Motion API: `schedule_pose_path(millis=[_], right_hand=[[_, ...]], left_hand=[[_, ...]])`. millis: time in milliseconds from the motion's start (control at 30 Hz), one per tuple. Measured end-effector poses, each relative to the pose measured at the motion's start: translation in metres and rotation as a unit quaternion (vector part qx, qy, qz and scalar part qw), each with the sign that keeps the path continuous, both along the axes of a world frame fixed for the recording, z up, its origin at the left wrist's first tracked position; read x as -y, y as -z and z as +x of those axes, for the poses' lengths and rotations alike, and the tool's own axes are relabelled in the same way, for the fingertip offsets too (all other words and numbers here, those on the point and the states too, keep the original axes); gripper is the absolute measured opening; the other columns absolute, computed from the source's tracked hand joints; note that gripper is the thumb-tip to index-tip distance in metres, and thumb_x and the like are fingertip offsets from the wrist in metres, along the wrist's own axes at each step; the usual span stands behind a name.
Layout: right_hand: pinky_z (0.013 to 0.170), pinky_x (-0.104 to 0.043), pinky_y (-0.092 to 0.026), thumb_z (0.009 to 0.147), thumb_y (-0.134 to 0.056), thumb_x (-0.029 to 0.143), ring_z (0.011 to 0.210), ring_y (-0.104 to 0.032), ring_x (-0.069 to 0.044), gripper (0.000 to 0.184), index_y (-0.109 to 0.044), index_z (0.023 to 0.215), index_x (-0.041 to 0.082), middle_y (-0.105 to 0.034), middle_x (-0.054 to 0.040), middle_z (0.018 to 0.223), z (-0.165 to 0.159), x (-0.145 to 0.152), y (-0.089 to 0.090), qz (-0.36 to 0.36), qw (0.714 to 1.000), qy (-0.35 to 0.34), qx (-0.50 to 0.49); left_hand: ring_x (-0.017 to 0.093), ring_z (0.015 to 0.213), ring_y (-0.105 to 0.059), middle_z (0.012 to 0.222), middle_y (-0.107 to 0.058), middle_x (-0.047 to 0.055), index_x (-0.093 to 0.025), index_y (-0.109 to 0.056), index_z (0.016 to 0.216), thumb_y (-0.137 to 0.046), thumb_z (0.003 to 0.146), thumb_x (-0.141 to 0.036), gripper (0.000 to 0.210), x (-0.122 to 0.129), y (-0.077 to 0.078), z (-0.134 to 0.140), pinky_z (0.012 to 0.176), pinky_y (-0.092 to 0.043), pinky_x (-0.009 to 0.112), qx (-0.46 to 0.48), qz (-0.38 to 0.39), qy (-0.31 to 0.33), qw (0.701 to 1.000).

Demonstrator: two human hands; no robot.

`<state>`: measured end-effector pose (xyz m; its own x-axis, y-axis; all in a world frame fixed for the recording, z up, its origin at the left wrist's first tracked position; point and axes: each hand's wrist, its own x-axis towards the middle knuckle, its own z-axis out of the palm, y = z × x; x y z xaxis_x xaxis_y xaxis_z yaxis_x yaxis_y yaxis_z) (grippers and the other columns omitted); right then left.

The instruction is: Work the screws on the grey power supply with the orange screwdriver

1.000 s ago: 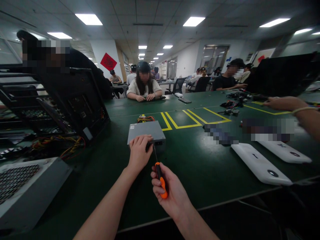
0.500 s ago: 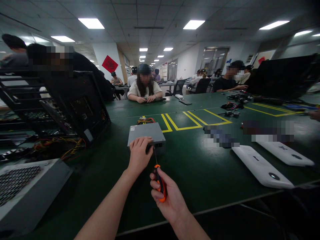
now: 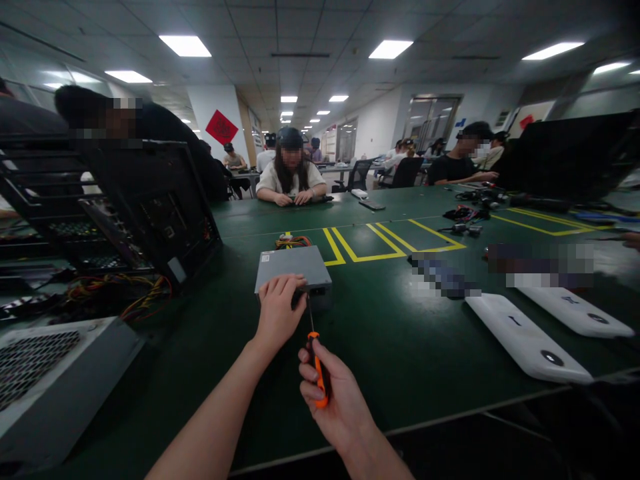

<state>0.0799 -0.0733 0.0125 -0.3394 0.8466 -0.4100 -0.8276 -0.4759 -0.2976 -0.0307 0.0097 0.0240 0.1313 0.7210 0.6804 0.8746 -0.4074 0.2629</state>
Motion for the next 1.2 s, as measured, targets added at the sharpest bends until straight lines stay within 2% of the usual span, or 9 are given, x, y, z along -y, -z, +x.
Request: schedule_pose_path(millis=[200, 267, 400, 600, 733, 833, 967, 1067, 1200], right_hand=[[0.033, -0.011, -0.027, 0.092, -0.035, 0.027, 0.040, -0.041, -0.003, 0.032, -0.058, 0.088, 0.005, -0.053, -0.0018, 0.060, -0.0003, 0.0005, -0.0009, -0.013, 0.999, -0.042, -0.016], [0.032, -0.011, -0.025, 0.092, -0.037, 0.027, 0.040, -0.041, -0.003, 0.030, -0.058, 0.088, 0.006, -0.054, -0.0024, 0.061, -0.0008, 0.0008, -0.0004, -0.010, 0.999, -0.029, -0.014], [0.033, -0.011, -0.025, 0.088, -0.043, 0.017, 0.042, -0.044, -0.004, 0.019, -0.056, 0.075, 0.009, -0.056, -0.0032, 0.062, -0.0013, 0.0014, -0.0007, -0.006, 1.000, 0.005, -0.002], [0.036, -0.012, -0.030, 0.089, -0.040, 0.025, 0.041, -0.043, -0.003, 0.027, -0.059, 0.085, 0.006, -0.054, -0.0026, 0.060, 0.0002, 0.0001, -0.0030, -0.024, 0.999, -0.037, -0.023], [0.033, -0.011, -0.025, 0.083, -0.050, 0.023, 0.040, -0.040, -0.003, 0.018, -0.060, 0.080, 0.008, -0.054, -0.0027, 0.060, -0.0011, 0.0014, -0.0012, 0.001, 0.999, -0.023, -0.027], [0.034, -0.011, -0.026, 0.080, -0.054, 0.017, 0.041, -0.041, -0.003, 0.011, -0.058, 0.072, 0.010, -0.056, -0.0032, 0.061, -0.0019, 0.0028, -0.0011, -0.002, 1.000, 0.002, -0.011], [0.037, -0.012, -0.032, 0.083, -0.051, 0.023, 0.042, -0.044, -0.004, 0.018, -0.060, 0.080, 0.008, -0.055, -0.0026, 0.061, -0.0017, 0.0029, -0.0027, -0.014, 1.000, -0.024, -0.011], [0.034, -0.011, -0.029, 0.086, -0.044, 0.024, 0.041, -0.042, -0.004, 0.024, -0.060, 0.087, 0.007, -0.054, -0.0029, 0.060, -0.0021, 0.0018, -0.0018, -0.003, 0.999, -0.036, -0.015], [0.032, -0.011, -0.023, 0.083, -0.050, 0.020, 0.040, -0.040, -0.003, 0.014, -0.057, 0.077, 0.009, -0.056, -0.0038, 0.062, -0.0029, 0.0011, 0.0015, 0.001, 1.000, -0.007, -0.010]], left_hand=[[0.020, 0.103, -0.050, 0.108, -0.061, 0.001, -0.025, -0.056, 0.096, -0.053, 0.077, -0.019, 0.020, -0.0003, 0.0002, 0.0001, 0.087, -0.029, 0.038, -0.002, 0.002, -0.003, 1.000], [0.020, 0.103, -0.050, 0.108, -0.061, 0.001, -0.025, -0.056, 0.096, -0.053, 0.077, -0.019, 0.020, -0.0003, 0.0006, 0.0002, 0.087, -0.029, 0.038, -0.002, 0.003, -0.003, 1.000], [0.021, 0.103, -0.050, 0.108, -0.061, 0.002, -0.025, -0.056, 0.096, -0.053, 0.077, -0.019, 0.020, -0.0004, 0.0008, 0.0007, 0.088, -0.030, 0.038, -0.002, 0.006, -0.004, 1.000], [0.020, 0.103, -0.050, 0.108, -0.061, 0.002, -0.025, -0.056, 0.096, -0.053, 0.076, -0.018, 0.021, 0.0001, -0.0009, 0.0013, 0.087, -0.030, 0.038, 0.002, -0.001, -0.003, 1.000], [0.020, 0.103, -0.050, 0.108, -0.061, 0.002, -0.025, -0.056, 0.096, -0.053, 0.076, -0.018, 0.021, 0.0010, -0.0014, 0.0011, 0.087, -0.030, 0.038, 0.005, -0.001, -0.003, 1.000], [0.020, 0.102, -0.050, 0.107, -0.061, 0.002, -0.025, -0.056, 0.096, -0.053, 0.076, -0.018, 0.021, 0.0013, -0.0015, 0.0009, 0.087, -0.031, 0.038, 0.004, 0.000, -0.002, 1.000], [0.020, 0.102, -0.050, 0.107, -0.061, 0.002, -0.024, -0.056, 0.096, -0.053, 0.076, -0.018, 0.022, 0.0013, -0.0012, 0.0006, 0.087, -0.031, 0.038, 0.000, 0.001, -0.004, 1.000], [0.020, 0.102, -0.050, 0.108, -0.061, 0.001, -0.025, -0.056, 0.096, -0.053, 0.076, -0.017, 0.022, 0.0014, -0.0008, 0.0007, 0.088, -0.030, 0.038, 0.003, 0.001, -0.005, 1.000], [0.020, 0.102, -0.050, 0.108, -0.061, 0.001, -0.025, -0.055, 0.096, -0.052, 0.077, -0.019, 0.021, 0.0017, -0.0006, 0.0009, 0.087, -0.030, 0.038, 0.004, -0.002, -0.004, 1.000]])
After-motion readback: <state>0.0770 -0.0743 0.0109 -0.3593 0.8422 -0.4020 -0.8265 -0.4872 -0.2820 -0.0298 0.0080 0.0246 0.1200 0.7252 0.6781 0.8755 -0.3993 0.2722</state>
